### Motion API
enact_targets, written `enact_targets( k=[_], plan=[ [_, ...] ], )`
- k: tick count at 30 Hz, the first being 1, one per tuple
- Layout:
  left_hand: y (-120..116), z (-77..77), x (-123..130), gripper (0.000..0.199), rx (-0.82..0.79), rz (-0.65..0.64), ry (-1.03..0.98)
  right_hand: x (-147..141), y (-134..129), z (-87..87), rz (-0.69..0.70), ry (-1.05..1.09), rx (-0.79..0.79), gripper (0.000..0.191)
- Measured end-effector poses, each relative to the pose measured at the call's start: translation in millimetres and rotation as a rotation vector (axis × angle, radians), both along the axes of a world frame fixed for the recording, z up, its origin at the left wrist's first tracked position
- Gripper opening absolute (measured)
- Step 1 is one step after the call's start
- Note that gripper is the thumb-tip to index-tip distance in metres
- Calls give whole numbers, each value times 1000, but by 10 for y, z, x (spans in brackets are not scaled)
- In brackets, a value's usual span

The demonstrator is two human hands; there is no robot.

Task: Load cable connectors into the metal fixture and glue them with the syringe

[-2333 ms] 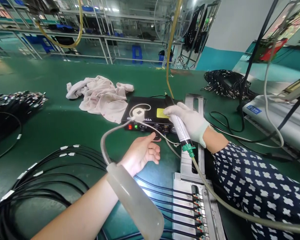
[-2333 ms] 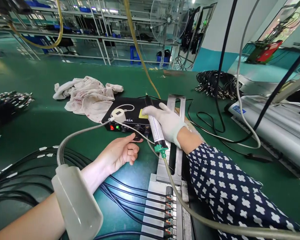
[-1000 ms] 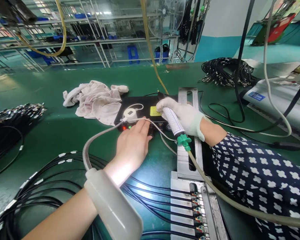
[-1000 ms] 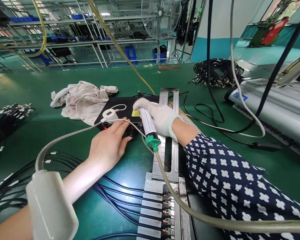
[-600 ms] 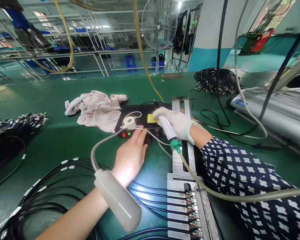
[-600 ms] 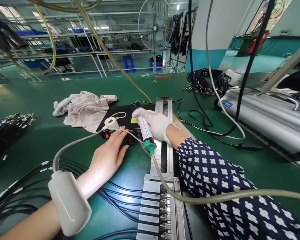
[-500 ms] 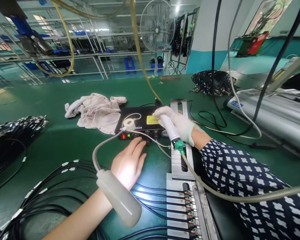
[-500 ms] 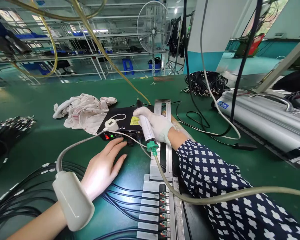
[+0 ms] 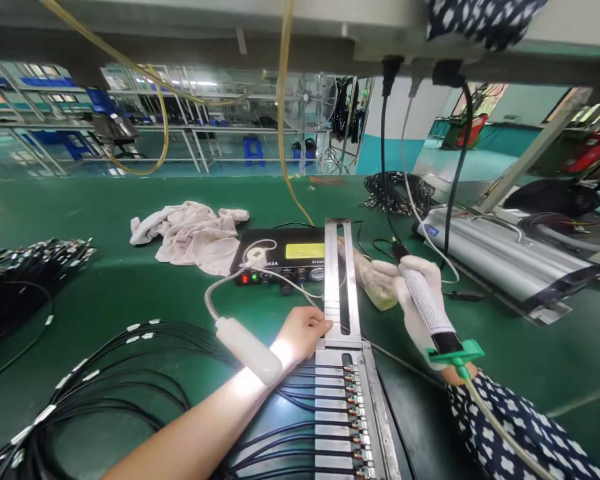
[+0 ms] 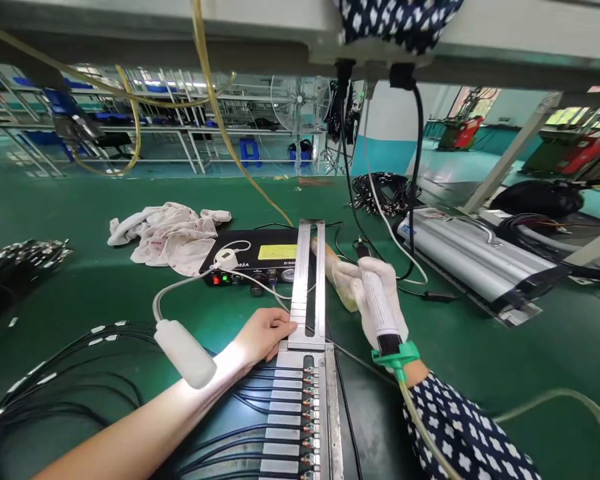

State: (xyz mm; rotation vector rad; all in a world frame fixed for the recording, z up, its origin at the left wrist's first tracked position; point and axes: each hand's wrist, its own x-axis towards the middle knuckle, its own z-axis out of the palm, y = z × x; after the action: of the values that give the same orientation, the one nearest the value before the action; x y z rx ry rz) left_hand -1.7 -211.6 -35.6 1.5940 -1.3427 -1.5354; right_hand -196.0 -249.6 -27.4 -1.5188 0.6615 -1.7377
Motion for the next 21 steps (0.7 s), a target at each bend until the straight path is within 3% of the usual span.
enact_targets(
  k=[6,12,21],
  plan=[
    [162,3,287,27,-36,96,28,-52,523,-4,-52,26,147,35],
    [163,7,399,28,-38,140,10,-121,912,-243,-19,91,350,29],
    [-46,44,586,25,-73,139,-28,-97,1428,-350,352,44,530,31]
  ],
)
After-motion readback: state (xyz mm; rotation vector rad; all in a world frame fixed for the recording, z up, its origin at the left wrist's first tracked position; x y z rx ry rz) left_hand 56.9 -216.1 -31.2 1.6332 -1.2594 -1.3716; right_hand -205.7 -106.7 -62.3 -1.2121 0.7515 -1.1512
